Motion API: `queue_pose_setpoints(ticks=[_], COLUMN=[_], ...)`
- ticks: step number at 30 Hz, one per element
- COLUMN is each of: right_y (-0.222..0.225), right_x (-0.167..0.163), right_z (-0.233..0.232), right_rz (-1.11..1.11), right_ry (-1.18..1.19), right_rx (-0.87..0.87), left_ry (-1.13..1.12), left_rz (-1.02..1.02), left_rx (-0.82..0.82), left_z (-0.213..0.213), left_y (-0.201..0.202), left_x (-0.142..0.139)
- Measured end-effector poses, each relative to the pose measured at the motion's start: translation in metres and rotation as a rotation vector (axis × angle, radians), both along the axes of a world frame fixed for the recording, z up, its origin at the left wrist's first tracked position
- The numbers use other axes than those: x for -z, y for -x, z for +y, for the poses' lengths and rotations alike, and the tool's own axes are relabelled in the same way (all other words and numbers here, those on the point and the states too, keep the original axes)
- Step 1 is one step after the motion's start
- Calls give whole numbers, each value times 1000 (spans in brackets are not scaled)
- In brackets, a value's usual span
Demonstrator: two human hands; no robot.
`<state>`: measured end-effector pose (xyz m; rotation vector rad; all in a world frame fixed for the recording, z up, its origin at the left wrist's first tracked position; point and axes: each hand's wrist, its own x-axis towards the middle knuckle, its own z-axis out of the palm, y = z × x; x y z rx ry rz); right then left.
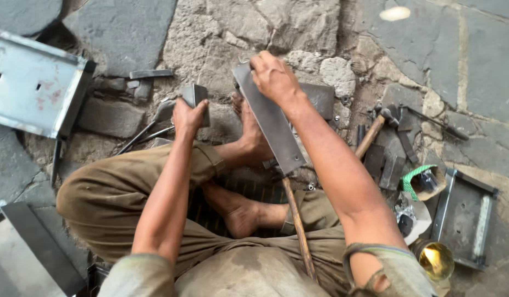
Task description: The person sits on the floor and assembles a rectangular metal box. They use a hammer and a metal punch to create indentations and secure the corners of the box. The person repeatedly hammers the edges and corners to shape the metal.
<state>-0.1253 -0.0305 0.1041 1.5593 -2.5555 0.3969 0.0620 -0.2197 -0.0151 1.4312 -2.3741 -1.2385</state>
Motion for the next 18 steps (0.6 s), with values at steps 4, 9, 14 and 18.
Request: queue_pose_setpoints(ticks=[4,9,14,18], right_y=[7,10,8,7], right_x=[8,12,5,-19], right_z=[1,7,-2,1], right_rz=[-73,642,200,-260], right_ry=[17,-408,-208,-126], right_rx=[-10,-123,-136,76], left_ry=[-962,-1374,-1274,-1196], left_rz=[548,860,928,870], left_rx=[-124,-216,-44,95], left_z=[52,127,113,86], left_y=[13,62,75,72], left_x=[-9,-21,-35,-35])
